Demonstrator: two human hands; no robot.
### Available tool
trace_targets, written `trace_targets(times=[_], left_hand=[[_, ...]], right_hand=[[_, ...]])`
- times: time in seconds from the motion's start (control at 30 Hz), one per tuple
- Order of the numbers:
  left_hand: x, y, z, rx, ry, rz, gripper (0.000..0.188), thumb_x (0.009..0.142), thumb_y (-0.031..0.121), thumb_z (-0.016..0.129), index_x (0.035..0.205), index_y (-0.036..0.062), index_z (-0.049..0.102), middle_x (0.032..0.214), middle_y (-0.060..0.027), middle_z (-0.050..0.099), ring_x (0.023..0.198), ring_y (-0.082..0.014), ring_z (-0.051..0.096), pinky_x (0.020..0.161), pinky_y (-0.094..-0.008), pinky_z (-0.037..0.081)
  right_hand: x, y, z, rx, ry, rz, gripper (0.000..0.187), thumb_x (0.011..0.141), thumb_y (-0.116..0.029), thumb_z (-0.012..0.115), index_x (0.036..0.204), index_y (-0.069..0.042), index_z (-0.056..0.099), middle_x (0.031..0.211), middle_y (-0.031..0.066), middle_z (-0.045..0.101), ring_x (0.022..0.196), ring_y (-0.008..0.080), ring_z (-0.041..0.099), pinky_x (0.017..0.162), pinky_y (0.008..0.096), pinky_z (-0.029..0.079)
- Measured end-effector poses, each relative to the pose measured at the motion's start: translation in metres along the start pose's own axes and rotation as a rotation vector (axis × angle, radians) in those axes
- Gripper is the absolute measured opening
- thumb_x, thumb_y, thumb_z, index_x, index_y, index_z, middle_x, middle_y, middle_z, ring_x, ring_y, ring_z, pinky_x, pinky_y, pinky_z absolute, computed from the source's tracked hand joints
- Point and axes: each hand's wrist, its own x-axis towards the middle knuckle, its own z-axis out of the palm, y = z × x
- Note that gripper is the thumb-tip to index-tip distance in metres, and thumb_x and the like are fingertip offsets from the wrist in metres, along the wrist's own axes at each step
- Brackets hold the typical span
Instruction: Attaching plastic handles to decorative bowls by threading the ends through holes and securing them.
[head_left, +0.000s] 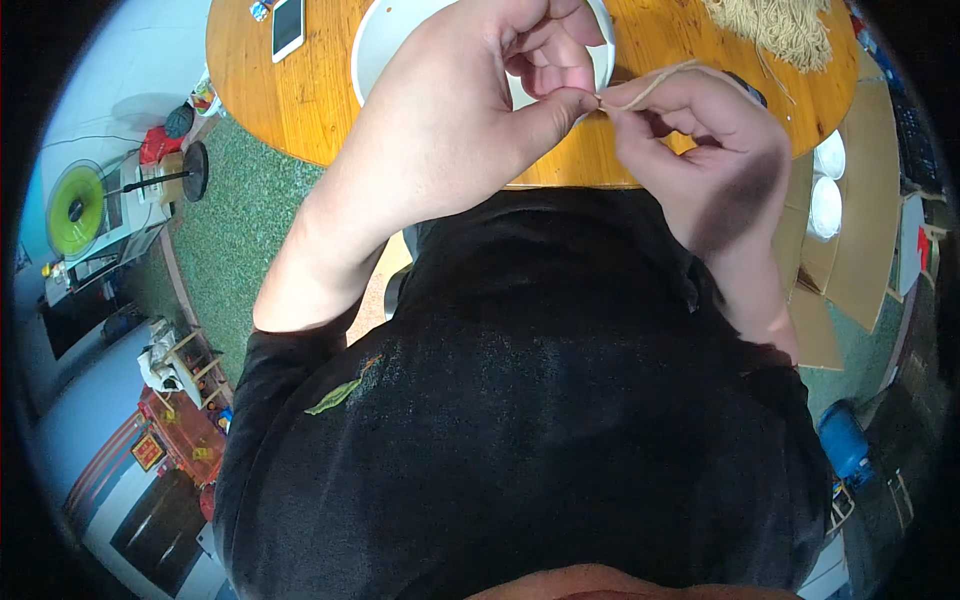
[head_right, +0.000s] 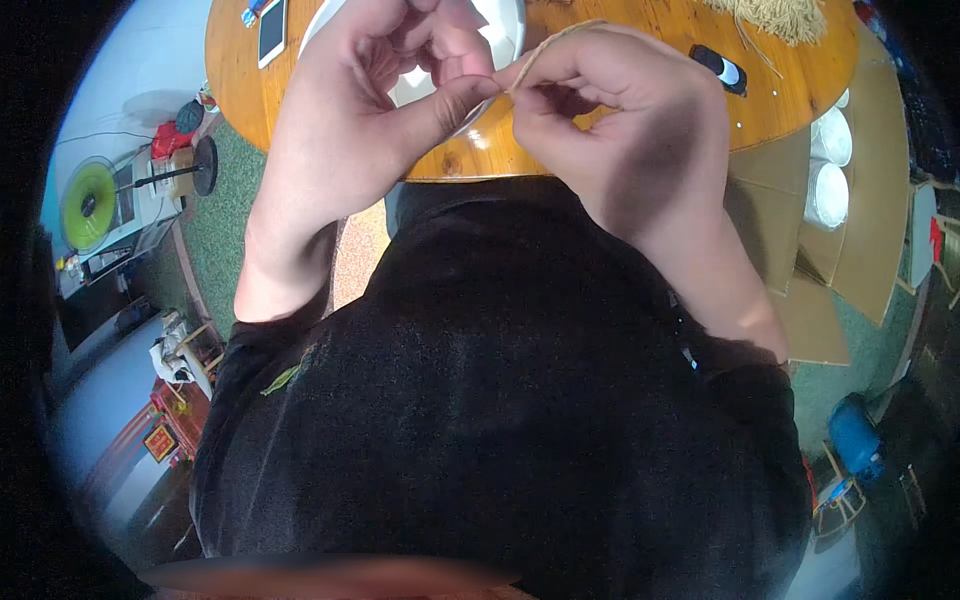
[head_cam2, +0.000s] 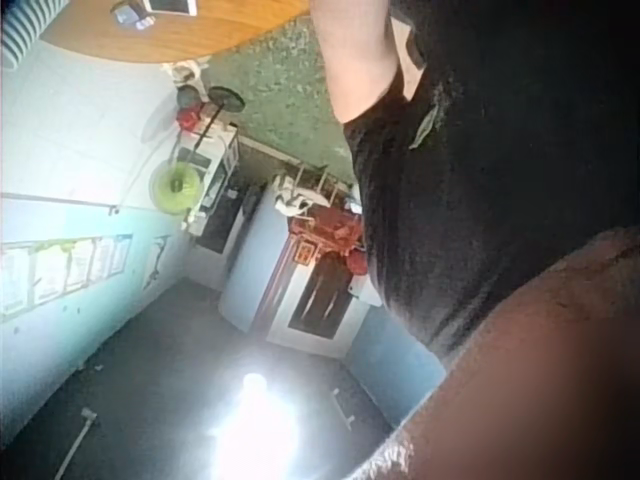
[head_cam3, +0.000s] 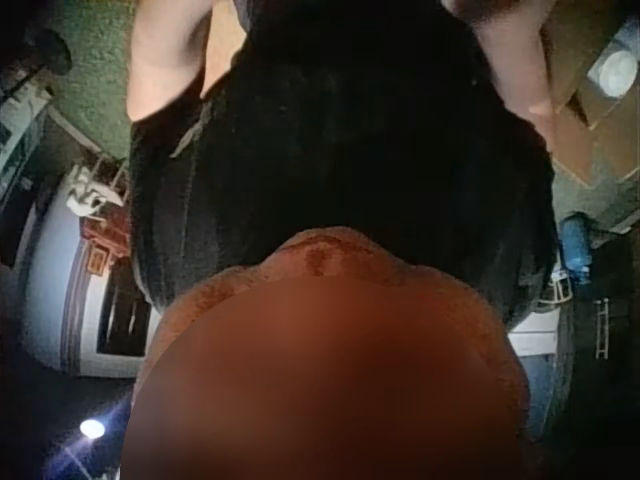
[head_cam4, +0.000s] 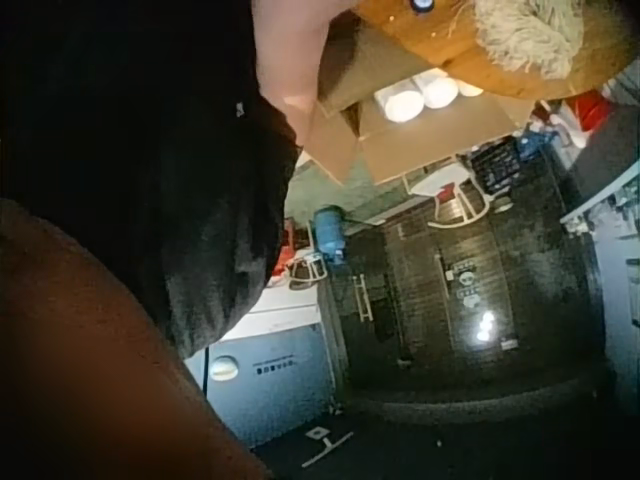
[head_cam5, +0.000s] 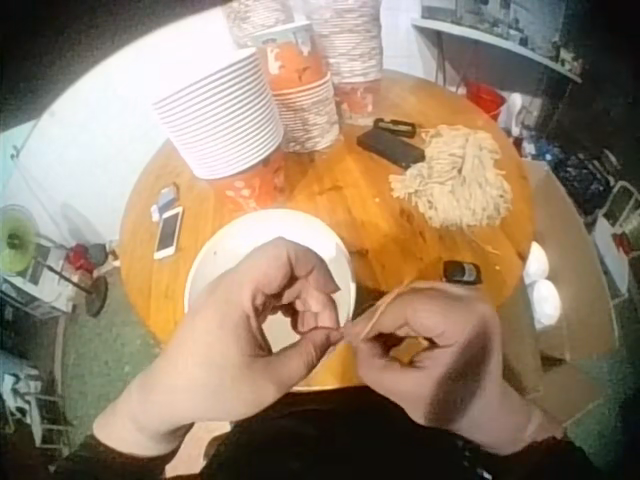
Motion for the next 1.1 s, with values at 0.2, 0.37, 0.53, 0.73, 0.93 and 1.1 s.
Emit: trace_targets(times=[0.2, 0.37, 0.53, 0.73, 0.93, 1.1], left_hand=[[0.021, 0.061, 0.008, 0.316, 0.059, -0.885, 0.024, 0.09, -0.008, 0.071, 0.107, 0.0033, 0.059, 0.094, -0.0038, 0.063, 0.086, -0.0111, 0.061, 0.079, -0.0257, 0.051], [0.013, 0.066, 0.008, 0.461, 0.007, -0.667, 0.026, 0.091, -0.005, 0.076, 0.11, 0.0026, 0.06, 0.086, -0.0028, 0.063, 0.08, -0.0119, 0.061, 0.074, -0.0257, 0.05], [-0.01, 0.045, 0.01, 0.127, 0.163, -0.708, 0.017, 0.103, 0.005, 0.071, 0.117, -0.0038, 0.074, 0.1, -0.0056, 0.076, 0.095, -0.01, 0.071, 0.087, -0.0249, 0.058], [-0.012, 0.043, -0.001, 0.102, 0.036, -0.834, 0.01, 0.103, 0.004, 0.071, 0.11, -0.0028, 0.073, 0.104, -0.0055, 0.076, 0.101, -0.0117, 0.071, 0.092, -0.0255, 0.057], [-0.015, 0.039, 0.0, 0.013, 0.067, -0.756, 0.01, 0.103, 0.005, 0.071, 0.11, -0.002, 0.071, 0.102, -0.0048, 0.075, 0.098, -0.0114, 0.071, 0.094, -0.0265, 0.057], [-0.016, 0.041, 0.001, 0.129, 0.094, -0.755, 0.011, 0.104, 0.007, 0.07, 0.111, -0.0013, 0.07, 0.098, -0.0023, 0.073, 0.096, -0.0099, 0.069, 0.089, -0.0248, 0.056]], right_hand=[[-0.001, 0.002, 0.009, -0.348, 0.123, -0.166, 0.009, 0.081, -0.003, 0.083, 0.087, -0.006, 0.076, 0.087, 0.0068, 0.078, 0.079, 0.0215, 0.077, 0.07, 0.028, 0.06], [-0.012, 0.042, 0.026, -0.475, 0.32, -0.557, 0.024, 0.077, -0.004, 0.088, 0.099, -0.012, 0.081, 0.103, 0.0031, 0.08, 0.088, 0.0181, 0.075, 0.073, 0.0296, 0.061], [-0.014, 0.054, 0.034, -0.403, 0.399, -0.678, 0.027, 0.078, -0.002, 0.091, 0.102, -0.01, 0.081, 0.11, 0.0056, 0.08, 0.092, 0.0174, 0.075, 0.077, 0.0304, 0.062], [-0.013, 0.053, 0.032, -0.343, 0.349, -0.707, 0.027, 0.078, -0.004, 0.092, 0.102, -0.008, 0.081, 0.112, 0.0064, 0.079, 0.093, 0.0181, 0.075, 0.08, 0.0305, 0.062], [-0.012, 0.045, 0.027, -0.339, 0.346, -0.709, 0.025, 0.078, -0.004, 0.092, 0.099, -0.007, 0.079, 0.11, 0.0076, 0.078, 0.09, 0.0196, 0.075, 0.077, 0.0307, 0.062], [-0.014, 0.041, 0.023, 0.006, 0.272, -0.584, 0.029, 0.081, 0.006, 0.086, 0.104, -0.004, 0.071, 0.103, 0.0126, 0.079, 0.083, 0.0211, 0.075, 0.072, 0.0284, 0.058]])
